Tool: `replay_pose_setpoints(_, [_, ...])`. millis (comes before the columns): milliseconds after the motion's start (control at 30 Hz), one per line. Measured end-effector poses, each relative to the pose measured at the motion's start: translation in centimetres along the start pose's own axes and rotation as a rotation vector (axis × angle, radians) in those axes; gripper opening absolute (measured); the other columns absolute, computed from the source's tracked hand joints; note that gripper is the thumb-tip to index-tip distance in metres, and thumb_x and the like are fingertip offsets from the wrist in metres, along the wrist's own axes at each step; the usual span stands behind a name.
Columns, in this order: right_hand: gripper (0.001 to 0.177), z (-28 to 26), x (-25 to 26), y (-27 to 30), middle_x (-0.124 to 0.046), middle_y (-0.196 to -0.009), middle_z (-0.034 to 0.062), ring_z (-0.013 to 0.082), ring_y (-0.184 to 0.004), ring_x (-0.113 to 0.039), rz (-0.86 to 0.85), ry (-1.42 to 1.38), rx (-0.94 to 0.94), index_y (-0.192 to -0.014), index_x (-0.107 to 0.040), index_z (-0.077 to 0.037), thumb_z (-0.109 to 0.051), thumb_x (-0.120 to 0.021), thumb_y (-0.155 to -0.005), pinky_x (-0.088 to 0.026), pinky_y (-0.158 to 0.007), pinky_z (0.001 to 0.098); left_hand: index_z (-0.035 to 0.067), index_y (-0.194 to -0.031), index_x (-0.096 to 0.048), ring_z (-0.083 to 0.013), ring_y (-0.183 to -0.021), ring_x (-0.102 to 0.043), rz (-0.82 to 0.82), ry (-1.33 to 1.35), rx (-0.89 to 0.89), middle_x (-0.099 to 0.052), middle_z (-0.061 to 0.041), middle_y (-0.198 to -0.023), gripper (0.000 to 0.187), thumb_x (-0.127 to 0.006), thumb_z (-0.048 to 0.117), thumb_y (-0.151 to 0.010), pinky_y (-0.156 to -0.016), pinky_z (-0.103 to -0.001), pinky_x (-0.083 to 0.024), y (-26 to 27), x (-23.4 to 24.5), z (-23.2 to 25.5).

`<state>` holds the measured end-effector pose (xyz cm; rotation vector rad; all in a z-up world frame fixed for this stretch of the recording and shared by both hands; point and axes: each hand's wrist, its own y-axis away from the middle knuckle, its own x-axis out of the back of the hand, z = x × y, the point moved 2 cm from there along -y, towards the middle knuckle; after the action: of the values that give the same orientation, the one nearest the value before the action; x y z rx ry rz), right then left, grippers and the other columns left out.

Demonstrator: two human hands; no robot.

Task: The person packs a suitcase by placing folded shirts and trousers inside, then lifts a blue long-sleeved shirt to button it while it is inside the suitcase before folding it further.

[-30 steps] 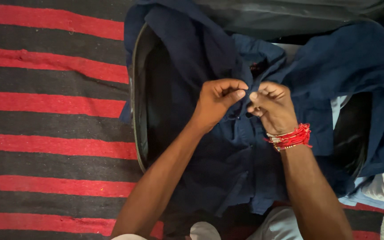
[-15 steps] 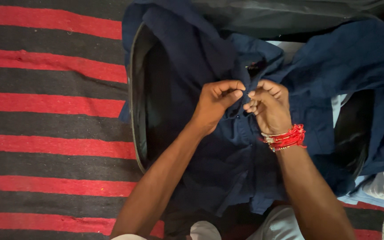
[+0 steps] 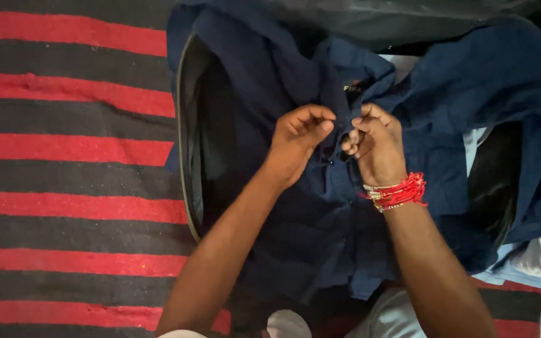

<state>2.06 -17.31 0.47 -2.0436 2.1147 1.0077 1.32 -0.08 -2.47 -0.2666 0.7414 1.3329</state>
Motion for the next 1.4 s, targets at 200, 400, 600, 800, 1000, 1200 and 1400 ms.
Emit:
replay_pose_setpoints(200, [0.01,0.0,0.3,-0.1,-0.061,-0.077,0.0034,0.0149,-0.061,-0.059,0.051,-0.112,0.133,-0.103,-0.062,-0.006,-0.012,-0.055,-0.099,-0.051,-0.057,0.0292,0.002,-0.119,-0.071,-0.0106,-0.093,-0.064,0.025,-0.18,-0.117,-0.072,-0.001,-0.104,0.023,-0.072,0.005,-0.097,-0.085,-0.025,-0.053,0.3,-2.4,2.8])
replay_pose_setpoints(400, [0.009,-1.0,1.0,-0.1,-0.061,-0.085,0.0045,0.0159,-0.069,-0.059,0.111,-0.044,0.342,-0.104,-0.057,-0.008,-0.016,-0.054,-0.104,-0.051,-0.061,0.0308,0.002,-0.131,-0.063,-0.0348,-0.12,-0.065,0.043,-1.109,-0.669,-0.067,-0.016,-0.128,0.041,-0.072,0.008,-0.092,-0.102,-0.04,-0.054,7.0,-7.6,14.0])
replay_pose_setpoints(600, [0.014,-1.1,1.1,-0.1,-0.058,-0.081,0.0048,0.0187,-0.063,-0.055,0.202,-0.01,0.388,-0.107,-0.057,-0.011,-0.025,-0.058,-0.106,-0.045,-0.058,0.0325,0.004,-0.116,-0.067,-0.0312,-0.098,-0.067,0.766,-1.134,-0.826,-0.067,-0.013,-0.108,0.017,-0.062,-0.002,-0.101,-0.089,-0.039,-0.055,5.1,7.8,20.0])
replay_pose_setpoints(800, [0.016,-1.0,1.2,0.0,-0.057,-0.082,0.004,0.0187,-0.067,-0.057,0.18,0.007,0.346,-0.109,-0.058,-0.01,-0.025,-0.062,-0.111,-0.046,-0.062,0.0327,0.012,-0.118,-0.068,-0.0412,-0.119,-0.054,0.977,-1.512,0.044,-0.062,-0.015,-0.125,0.037,-0.076,0.031,-0.088,-0.087,-0.063,-0.037,9.1,18.8,11.1])
replay_pose_setpoints(1000, [0.015,-0.4,1.4,-0.5,-0.058,-0.082,0.0046,0.018,-0.065,-0.057,0.168,0.102,0.356,-0.106,-0.058,-0.009,-0.022,-0.061,-0.112,-0.046,-0.062,0.032,0.008,-0.125,-0.065,-0.0378,-0.112,-0.057,0.709,-1.87,-0.074,-0.062,-0.016,-0.12,0.053,-0.076,0.027,-0.076,-0.087,-0.054,-0.047,14.0,20.1,8.1])
replay_pose_setpoints(1200, [0.012,-0.9,0.5,0.3,-0.059,-0.083,0.0046,0.0172,-0.065,-0.059,0.175,0.155,0.359,-0.107,-0.058,-0.008,-0.017,-0.06,-0.113,-0.048,-0.061,0.0302,0.007,-0.108,-0.071,-0.0309,-0.092,-0.07,0.944,-1.354,-0.051,-0.071,-0.01,-0.096,0.018,-0.071,0.02,-0.094,-0.081,-0.042,-0.053,14.3,23.6,6.7])
replay_pose_setpoints(1400, [0.013,-1.9,-3.3,4.2,-0.063,-0.091,0.0036,0.0123,-0.065,-0.057,0.223,0.512,0.649,-0.118,-0.056,-0.007,-0.009,-0.063,-0.108,-0.042,-0.058,0.0248,0.0,-0.11,-0.067,-0.01,-0.092,-0.064,0.614,-0.19,-0.623,-0.071,-0.004,-0.104,0.008,-0.063,0.006,-0.106,-0.087,-0.029,-0.052,15.5,15.9,15.1])
